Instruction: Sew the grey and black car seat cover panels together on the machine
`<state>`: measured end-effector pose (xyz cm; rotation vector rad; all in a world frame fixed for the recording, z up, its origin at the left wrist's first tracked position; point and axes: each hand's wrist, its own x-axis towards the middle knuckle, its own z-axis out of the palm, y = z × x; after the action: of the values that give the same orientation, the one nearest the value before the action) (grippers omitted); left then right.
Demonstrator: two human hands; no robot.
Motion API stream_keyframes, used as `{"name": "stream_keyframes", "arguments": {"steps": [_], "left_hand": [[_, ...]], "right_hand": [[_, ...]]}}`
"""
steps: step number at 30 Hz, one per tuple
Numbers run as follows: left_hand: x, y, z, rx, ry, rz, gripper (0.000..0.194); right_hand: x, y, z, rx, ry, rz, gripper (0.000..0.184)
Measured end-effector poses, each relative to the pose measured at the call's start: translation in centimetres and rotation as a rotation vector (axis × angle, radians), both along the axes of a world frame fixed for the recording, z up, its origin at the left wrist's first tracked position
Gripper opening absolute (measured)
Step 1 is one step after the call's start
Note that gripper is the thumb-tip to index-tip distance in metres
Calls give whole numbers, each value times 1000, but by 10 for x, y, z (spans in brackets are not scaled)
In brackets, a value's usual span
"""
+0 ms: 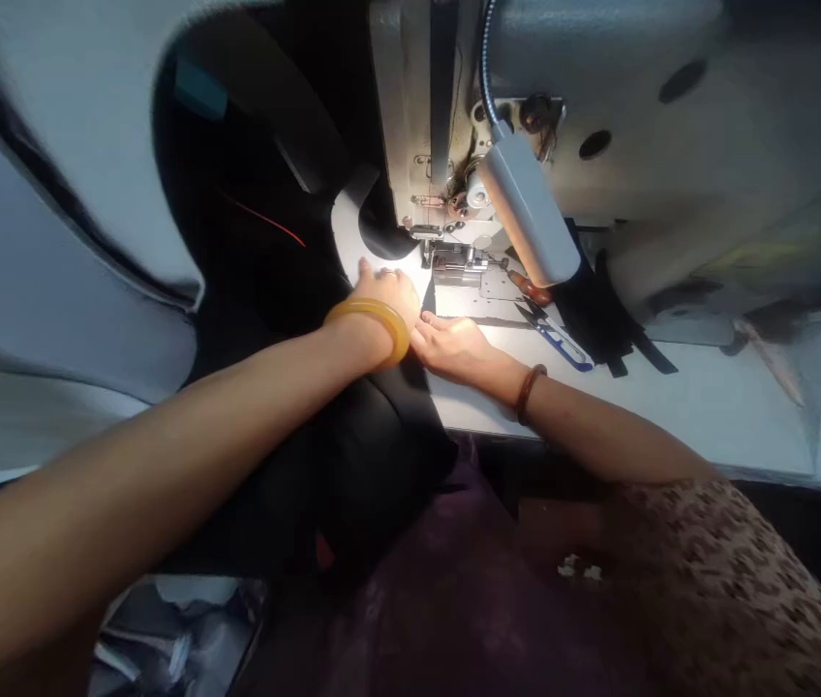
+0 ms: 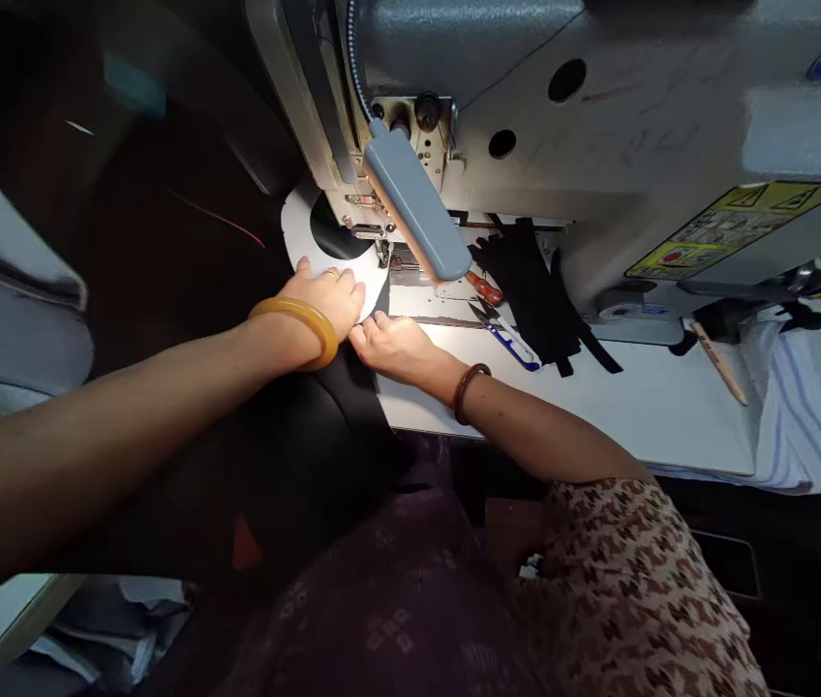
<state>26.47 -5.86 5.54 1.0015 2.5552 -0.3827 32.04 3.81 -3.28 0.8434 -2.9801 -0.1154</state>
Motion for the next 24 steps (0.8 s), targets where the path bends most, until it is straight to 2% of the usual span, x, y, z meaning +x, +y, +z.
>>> {"name": "stream_keyframes", "arguments": {"steps": [4, 6, 11, 15, 18, 24], "left_hand": [[-20, -26, -21, -59, -32, -56, 36], [-23, -34, -28, -52, 17, -76, 37], [-19, -37, -47, 118, 212, -105, 36], [-28, -41, -61, 305, 203, -229, 34], [-42, -43, -67, 419, 110, -330, 35], [-59, -43, -68, 510, -4, -430, 38]], "right_hand": [[0, 0, 0, -28, -8, -4, 40], [0, 0, -1, -49, -9, -8, 39], [-1, 2, -6, -102, 38, -9, 36], [-3, 3, -7, -142, 108, 2, 33], [-5, 2, -7, -160, 147, -5, 34], [-8, 1, -8, -183, 207, -11, 30]]}}
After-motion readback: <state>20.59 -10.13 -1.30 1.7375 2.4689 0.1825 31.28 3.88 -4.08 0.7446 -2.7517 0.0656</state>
